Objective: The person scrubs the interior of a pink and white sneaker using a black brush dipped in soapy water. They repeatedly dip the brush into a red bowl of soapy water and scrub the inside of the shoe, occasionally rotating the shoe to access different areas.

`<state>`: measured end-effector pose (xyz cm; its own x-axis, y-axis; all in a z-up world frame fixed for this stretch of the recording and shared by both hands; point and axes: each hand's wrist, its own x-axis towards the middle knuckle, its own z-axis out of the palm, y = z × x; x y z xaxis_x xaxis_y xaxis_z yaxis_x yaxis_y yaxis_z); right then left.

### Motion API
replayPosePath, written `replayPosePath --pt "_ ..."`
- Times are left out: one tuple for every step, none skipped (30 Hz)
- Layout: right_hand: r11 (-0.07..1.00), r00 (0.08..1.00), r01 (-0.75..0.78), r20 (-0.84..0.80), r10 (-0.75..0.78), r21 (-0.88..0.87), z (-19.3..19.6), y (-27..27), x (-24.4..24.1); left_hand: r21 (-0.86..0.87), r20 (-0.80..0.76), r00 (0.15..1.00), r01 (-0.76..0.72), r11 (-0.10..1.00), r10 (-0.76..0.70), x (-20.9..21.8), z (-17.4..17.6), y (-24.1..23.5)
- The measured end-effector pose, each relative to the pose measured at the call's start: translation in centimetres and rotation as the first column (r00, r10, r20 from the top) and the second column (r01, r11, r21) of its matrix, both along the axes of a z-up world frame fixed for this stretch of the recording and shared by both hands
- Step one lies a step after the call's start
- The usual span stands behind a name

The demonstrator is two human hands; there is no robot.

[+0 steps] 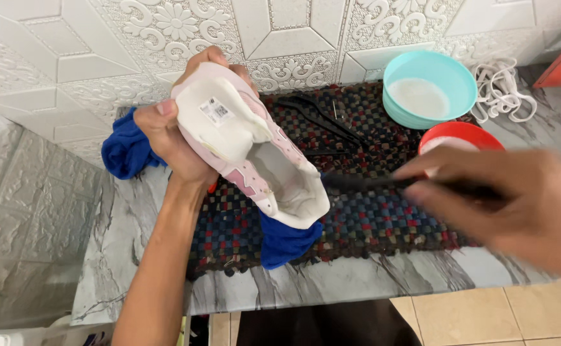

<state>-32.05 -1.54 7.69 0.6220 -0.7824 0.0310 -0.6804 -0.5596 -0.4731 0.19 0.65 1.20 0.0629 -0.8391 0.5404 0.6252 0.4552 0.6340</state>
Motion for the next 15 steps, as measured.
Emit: replayPosePath --pt "0.965 0.956 0.261 -0.148 -0.255 0.025 1.2 -0.7 -1.0 0.025 -0.061 0.998 -0.001 1.000 0.003 0.1 0.0 -0.1" --pt "0.965 0.956 0.260 -0.147 -0.255 0.018 0.3 -3.1 -2.1 0.018 -0.062 0.998 -0.002 1.000 0.003 0.1 -0.1 -0.1" --pt "0.987 0.988 0.155 0.021 -0.154 -0.051 -0.4 -5.4 -3.3 0.004 -0.073 0.997 -0.001 1.000 0.002 0.0 -0.1 -0.1" --pt "0.988 0.982 0.067 0.187 -0.041 -0.136 -1.3 -7.7 -4.5 -0.009 -0.080 0.997 0.001 1.000 -0.001 0.0 -0.1 -0.2" --pt "0.988 0.981 0.068 0.190 -0.040 -0.140 -2.9 -10.3 -5.4 -0.014 -0.077 0.997 0.001 1.000 -0.002 -0.1 0.1 -0.1" --pt "0.942 0.985 0.148 -0.041 -0.168 -0.300 -4.5 -12.8 -6.2 -0.004 -0.081 0.997 0.012 1.000 -0.012 -0.2 0.3 0.1" --pt "0.867 0.918 0.184 -0.234 -0.320 -0.464 -6.1 -15.4 -7.1 0.005 -0.085 0.996 0.023 1.000 -0.023 -0.4 0.5 0.3" --pt "0.863 0.917 0.189 -0.230 -0.325 -0.468 -5.8 -15.5 -6.0 0.000 -0.082 0.996 0.028 1.000 -0.028 -0.2 0.4 0.4" --pt "0.905 0.860 0.176 -0.388 -0.332 -0.387 -5.4 -15.6 -4.9 -0.010 -0.085 0.996 -0.007 1.000 0.006 -0.1 0.3 0.5" --pt "0.937 0.781 0.182 -0.535 -0.323 -0.300 -5.1 -15.6 -3.8 -0.019 -0.089 0.995 -0.040 0.999 0.038 0.0 0.2 0.6" --pt "0.934 0.780 0.189 -0.531 -0.330 -0.302 -5.4 -15.5 -4.0 -0.022 -0.085 0.996 -0.033 0.999 0.031 -0.1 0.4 0.7" --pt "0.927 0.815 0.199 -0.472 -0.336 -0.318 -5.7 -15.5 -4.1 -0.023 -0.093 0.995 -0.037 0.999 0.034 -0.1 0.7 0.8" --pt "0.919 0.846 0.210 -0.410 -0.342 -0.332 -6.0 -15.6 -4.2 -0.024 -0.101 0.994 -0.040 0.999 0.037 0.0 0.9 0.9" --pt "0.921 0.848 0.206 -0.410 -0.337 -0.332 -6.1 -15.4 -5.0 -0.023 -0.100 0.994 -0.045 0.999 0.043 0.2 0.8 0.9" --pt "0.888 0.852 0.199 -0.375 -0.365 -0.414 -6.3 -15.1 -5.7 -0.021 -0.095 0.994 -0.052 0.998 0.050 0.4 0.7 0.9"
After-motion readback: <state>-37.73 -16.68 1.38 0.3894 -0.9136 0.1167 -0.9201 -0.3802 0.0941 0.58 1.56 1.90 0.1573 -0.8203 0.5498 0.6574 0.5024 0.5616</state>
